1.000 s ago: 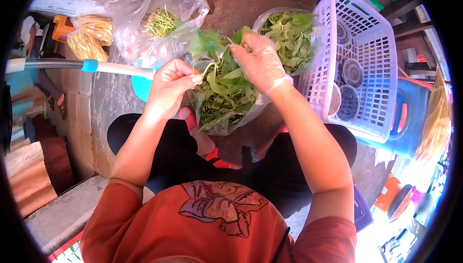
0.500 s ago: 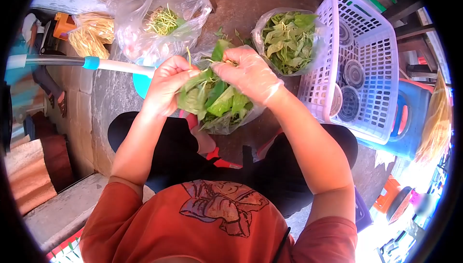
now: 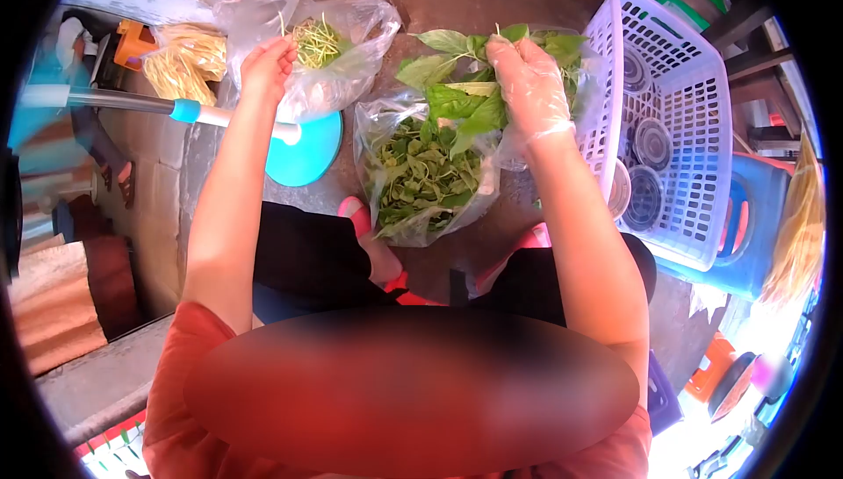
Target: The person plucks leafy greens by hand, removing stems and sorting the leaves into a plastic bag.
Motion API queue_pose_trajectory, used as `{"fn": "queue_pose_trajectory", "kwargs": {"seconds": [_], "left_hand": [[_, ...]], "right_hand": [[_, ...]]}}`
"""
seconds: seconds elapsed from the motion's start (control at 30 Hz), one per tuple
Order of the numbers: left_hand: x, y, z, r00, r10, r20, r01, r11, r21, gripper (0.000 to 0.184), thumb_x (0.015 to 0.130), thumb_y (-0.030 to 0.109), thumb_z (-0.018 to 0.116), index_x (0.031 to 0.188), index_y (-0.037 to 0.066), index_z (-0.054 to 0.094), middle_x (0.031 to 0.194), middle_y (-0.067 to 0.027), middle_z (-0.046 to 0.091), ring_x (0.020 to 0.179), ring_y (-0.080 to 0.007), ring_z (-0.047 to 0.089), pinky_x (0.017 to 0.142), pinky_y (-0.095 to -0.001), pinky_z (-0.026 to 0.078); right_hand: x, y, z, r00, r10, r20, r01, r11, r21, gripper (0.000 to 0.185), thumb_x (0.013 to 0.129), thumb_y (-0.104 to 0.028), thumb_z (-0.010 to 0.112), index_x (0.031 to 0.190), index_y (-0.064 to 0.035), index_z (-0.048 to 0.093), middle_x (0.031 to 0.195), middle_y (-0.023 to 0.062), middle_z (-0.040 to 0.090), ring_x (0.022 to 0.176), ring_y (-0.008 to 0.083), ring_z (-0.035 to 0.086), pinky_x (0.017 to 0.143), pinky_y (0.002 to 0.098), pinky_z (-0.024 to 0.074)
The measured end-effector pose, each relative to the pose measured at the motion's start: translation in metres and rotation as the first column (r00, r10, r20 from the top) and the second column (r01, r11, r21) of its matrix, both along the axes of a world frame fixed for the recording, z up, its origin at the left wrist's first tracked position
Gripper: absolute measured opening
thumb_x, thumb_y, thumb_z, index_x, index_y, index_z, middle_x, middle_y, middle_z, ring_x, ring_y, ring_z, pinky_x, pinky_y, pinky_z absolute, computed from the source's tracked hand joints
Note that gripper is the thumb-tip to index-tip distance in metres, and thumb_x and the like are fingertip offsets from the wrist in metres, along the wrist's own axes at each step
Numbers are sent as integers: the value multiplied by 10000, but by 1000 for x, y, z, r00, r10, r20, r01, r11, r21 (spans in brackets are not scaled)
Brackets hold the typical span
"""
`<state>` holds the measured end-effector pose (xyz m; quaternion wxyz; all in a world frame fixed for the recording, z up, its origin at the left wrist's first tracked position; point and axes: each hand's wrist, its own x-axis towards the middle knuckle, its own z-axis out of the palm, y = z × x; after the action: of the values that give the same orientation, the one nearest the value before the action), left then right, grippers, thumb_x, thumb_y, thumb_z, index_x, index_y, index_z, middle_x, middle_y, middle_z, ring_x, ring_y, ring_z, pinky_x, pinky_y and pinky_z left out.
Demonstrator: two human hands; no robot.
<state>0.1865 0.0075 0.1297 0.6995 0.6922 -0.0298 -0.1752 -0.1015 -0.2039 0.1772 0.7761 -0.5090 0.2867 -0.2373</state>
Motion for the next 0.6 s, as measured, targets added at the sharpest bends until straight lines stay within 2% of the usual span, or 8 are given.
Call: {"fn": "queue_pose_trajectory", "kwargs": {"seconds": [0.1,0.2,0.27,0.33,0.4,0.47,0.5,0.6], "left_hand": [[8,-14,0,991,126,49,-134,887,443,237,809,112,637,1004,8,550,849,-87,626,651,-115,567,562,-212,437],[14,-22,-40,910,204,361,-308,915,260,214,796,86,642,958,-30,562,739,-75,586,546,-119,524,496,-243,430],[9,-25,-41,948,125,294,-173,974,144,242,800,73,632,997,-35,543,751,-88,588,553,-129,539,488,-245,433],[-2,-28,-38,968,90,232,-120,986,117,242,811,33,596,1028,-41,519,777,-100,590,568,-145,561,477,-242,440],[-1,-34,-40,975,168,145,-174,984,31,231,810,20,588,1026,-27,520,790,-93,589,587,-140,571,500,-226,450],[3,-44,-44,965,218,149,-217,976,-20,201,815,8,566,1011,-14,531,812,-89,596,637,-151,591,554,-237,479],[-1,-52,-46,970,103,220,-106,994,4,204,817,19,568,1016,-9,532,816,-90,598,656,-162,595,572,-246,485],[-51,-85,-48,918,-277,283,259,961,99,178,816,44,577,988,5,558,842,-93,606,709,-175,602,624,-275,494]], "right_hand": [[-7,-7,12,995,-94,13,95,995,-44,199,825,-190,583,925,-17,579,846,45,573,765,135,526,683,279,446],[-19,-73,-2,975,-212,63,222,939,-264,220,789,-161,607,970,-41,573,912,79,589,811,188,570,709,314,477],[-37,-137,-22,959,-251,132,283,845,-454,293,741,-69,605,1029,-44,560,952,117,598,849,246,583,754,347,477],[-55,-147,-5,908,-420,9,336,714,-615,390,696,43,610,1067,-58,545,1005,127,603,898,264,587,787,361,472],[-71,-144,14,920,-380,100,390,910,-136,240,789,-97,590,1023,-52,571,961,74,612,860,201,590,739,350,481],[-66,-129,30,852,-501,155,474,862,179,220,812,-159,567,1004,-53,579,947,79,615,852,206,589,734,349,477],[-61,-123,34,807,-566,168,493,802,337,220,824,-190,555,995,-54,582,940,81,616,848,209,589,732,349,475],[-56,-123,23,866,-489,109,457,860,230,236,825,-205,567,999,-45,576,925,99,616,837,226,597,750,370,479]]}}
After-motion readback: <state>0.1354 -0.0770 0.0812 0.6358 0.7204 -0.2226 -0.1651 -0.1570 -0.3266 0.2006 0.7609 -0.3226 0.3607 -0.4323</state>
